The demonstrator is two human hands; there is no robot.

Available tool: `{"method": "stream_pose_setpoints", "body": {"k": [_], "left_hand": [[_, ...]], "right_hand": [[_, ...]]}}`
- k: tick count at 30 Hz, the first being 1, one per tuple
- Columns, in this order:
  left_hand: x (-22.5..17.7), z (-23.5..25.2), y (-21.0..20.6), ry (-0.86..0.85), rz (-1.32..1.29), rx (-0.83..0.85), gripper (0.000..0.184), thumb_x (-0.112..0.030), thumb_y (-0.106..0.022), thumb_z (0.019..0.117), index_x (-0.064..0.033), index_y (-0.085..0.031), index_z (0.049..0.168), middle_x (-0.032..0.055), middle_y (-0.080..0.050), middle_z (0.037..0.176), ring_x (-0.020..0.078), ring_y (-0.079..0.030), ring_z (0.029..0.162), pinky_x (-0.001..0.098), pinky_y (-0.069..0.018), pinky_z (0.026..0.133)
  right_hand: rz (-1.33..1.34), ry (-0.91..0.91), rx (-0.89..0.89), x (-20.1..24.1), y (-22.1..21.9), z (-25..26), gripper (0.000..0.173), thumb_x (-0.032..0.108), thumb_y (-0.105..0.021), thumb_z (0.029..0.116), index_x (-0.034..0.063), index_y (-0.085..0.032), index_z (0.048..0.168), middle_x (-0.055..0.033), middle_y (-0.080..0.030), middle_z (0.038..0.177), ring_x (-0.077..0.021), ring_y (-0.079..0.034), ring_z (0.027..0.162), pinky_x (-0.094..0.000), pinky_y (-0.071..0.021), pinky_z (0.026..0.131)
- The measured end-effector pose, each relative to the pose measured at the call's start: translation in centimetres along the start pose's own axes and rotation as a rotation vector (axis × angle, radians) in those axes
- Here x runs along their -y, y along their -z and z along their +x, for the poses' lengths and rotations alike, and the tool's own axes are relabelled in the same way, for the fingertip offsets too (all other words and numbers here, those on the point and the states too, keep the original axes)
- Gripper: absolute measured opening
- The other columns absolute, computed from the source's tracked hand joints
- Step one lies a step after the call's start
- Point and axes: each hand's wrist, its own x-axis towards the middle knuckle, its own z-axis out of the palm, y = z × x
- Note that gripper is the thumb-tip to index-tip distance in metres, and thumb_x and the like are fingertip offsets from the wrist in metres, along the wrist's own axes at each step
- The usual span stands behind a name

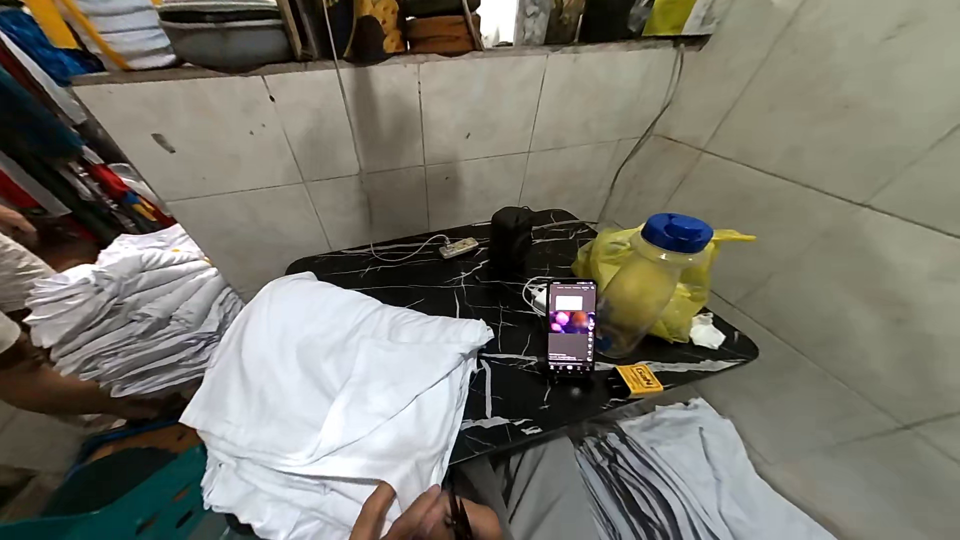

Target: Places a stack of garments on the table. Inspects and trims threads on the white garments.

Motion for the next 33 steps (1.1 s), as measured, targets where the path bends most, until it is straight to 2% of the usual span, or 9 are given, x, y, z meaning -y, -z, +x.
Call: {"method": "stream_pose_setpoints", "body": {"k": [2, 7, 10, 13, 17, 22, 28, 31, 33], "left_hand": [[0.6, -0.3, -0.4, -0.043, 0.076, -0.036, 0.019, -0.010, -0.073, 0.0933, -0.0053, -0.077, 0.111, 0.0267, -0.063, 0.122, 0.0195, -0.060, 0.120, 0.0247, -0.0459, 0.107], [1.8, -0.5, -0.9, -0.143, 0.102, -0.188, 0.008, -0.012, -0.077, 0.0914, -0.0051, -0.079, 0.094, 0.0216, -0.070, 0.103, 0.0158, -0.068, 0.103, 0.0220, -0.0532, 0.095], [2.5, -0.5, -1.0, -0.087, 0.028, -0.226, 0.007, -0.010, -0.076, 0.0914, -0.0045, -0.079, 0.092, 0.0156, -0.071, 0.102, 0.0078, -0.068, 0.100, 0.0186, -0.0546, 0.094], [3.6, -0.5, -0.9, -0.007, -0.171, -0.254, 0.007, -0.010, -0.072, 0.0938, -0.0038, -0.073, 0.091, 0.0067, -0.070, 0.103, 0.0009, -0.066, 0.093, 0.0149, -0.0567, 0.081], [3.9, -0.5, -0.6, 0.074, -0.330, -0.238, 0.008, -0.021, -0.069, 0.0976, -0.0141, -0.070, 0.094, -0.0049, -0.068, 0.104, -0.0028, -0.065, 0.092, 0.0161, -0.0574, 0.077], [3.0, -0.4, -0.5, 0.047, -0.309, -0.203, 0.013, -0.023, -0.070, 0.0976, -0.0107, -0.070, 0.092, -0.0003, -0.065, 0.102, -0.0004, -0.062, 0.099, 0.0150, -0.0541, 0.082], [3.2, -0.5, -0.3, 0.023, -0.273, -0.141, 0.009, -0.015, -0.072, 0.0956, -0.0076, -0.070, 0.091, 0.0046, -0.064, 0.105, 0.0027, -0.061, 0.103, 0.0168, -0.0540, 0.088], [3.0, -0.5, -0.5, 0.014, -0.262, -0.122, 0.005, -0.006, -0.072, 0.0925, -0.0022, -0.071, 0.090, 0.0100, -0.062, 0.098, 0.0078, -0.062, 0.095, 0.0191, -0.0560, 0.083], [3.0, -0.4, -0.3, -0.002, -0.256, -0.114, 0.006, -0.009, -0.071, 0.0935, -0.0051, -0.068, 0.090, 0.0062, -0.062, 0.097, 0.0055, -0.061, 0.094, 0.0178, -0.0550, 0.083]], "right_hand": [[-0.082, 0.014, 0.007, 0.4, 0.2, -0.1, 0.020, 0.006, -0.058, 0.0999, -0.0085, -0.066, 0.088, -0.0045, -0.062, 0.072, -0.0012, -0.055, 0.064, -0.0197, -0.0476, 0.062], [-0.255, 0.082, 0.057, 1.0, 1.2, -0.2, 0.025, 0.010, -0.061, 0.1000, -0.0086, -0.068, 0.085, -0.0123, -0.062, 0.069, -0.0106, -0.055, 0.060, -0.0252, -0.0467, 0.058], [-0.409, 0.072, 0.054, 1.0, 2.2, 0.2, 0.026, 0.021, -0.069, 0.0992, -0.0043, -0.072, 0.096, -0.0136, -0.070, 0.080, -0.0163, -0.066, 0.069, -0.0330, -0.0559, 0.066], [-0.545, 0.081, 0.062, 1.4, 3.0, 0.5, 0.038, 0.028, -0.077, 0.0932, -0.0018, -0.071, 0.116, -0.0158, -0.075, 0.101, -0.0202, -0.072, 0.083, -0.0384, -0.0600, 0.076], [-0.601, 0.223, 0.111, 1.1, 3.2, 0.8, 0.030, 0.026, -0.074, 0.0956, -0.0018, -0.074, 0.107, -0.0156, -0.071, 0.089, -0.0204, -0.068, 0.074, -0.0342, -0.0579, 0.067], [-0.648, 0.255, 0.124, 0.9, 2.5, 0.9, 0.027, 0.024, -0.072, 0.0964, -0.0021, -0.071, 0.101, -0.0139, -0.073, 0.085, -0.0198, -0.069, 0.069, -0.0350, -0.0573, 0.062], [-0.715, 0.236, 0.145, 0.9, 2.0, 0.9, 0.026, 0.022, -0.070, 0.0977, -0.0020, -0.071, 0.106, -0.0135, -0.073, 0.084, -0.0215, -0.069, 0.065, -0.0375, -0.0564, 0.058], [-0.754, 0.251, 0.157, 0.8, 1.8, 1.0, 0.021, 0.020, -0.066, 0.0983, -0.0001, -0.072, 0.104, -0.0126, -0.073, 0.082, -0.0226, -0.069, 0.062, -0.0404, -0.0555, 0.054], [-0.764, 0.261, 0.093, 0.8, 1.6, 0.9, 0.025, 0.023, -0.063, 0.1016, 0.0009, -0.073, 0.100, -0.0111, -0.074, 0.081, -0.0211, -0.071, 0.063, -0.0399, -0.0567, 0.054]]}}
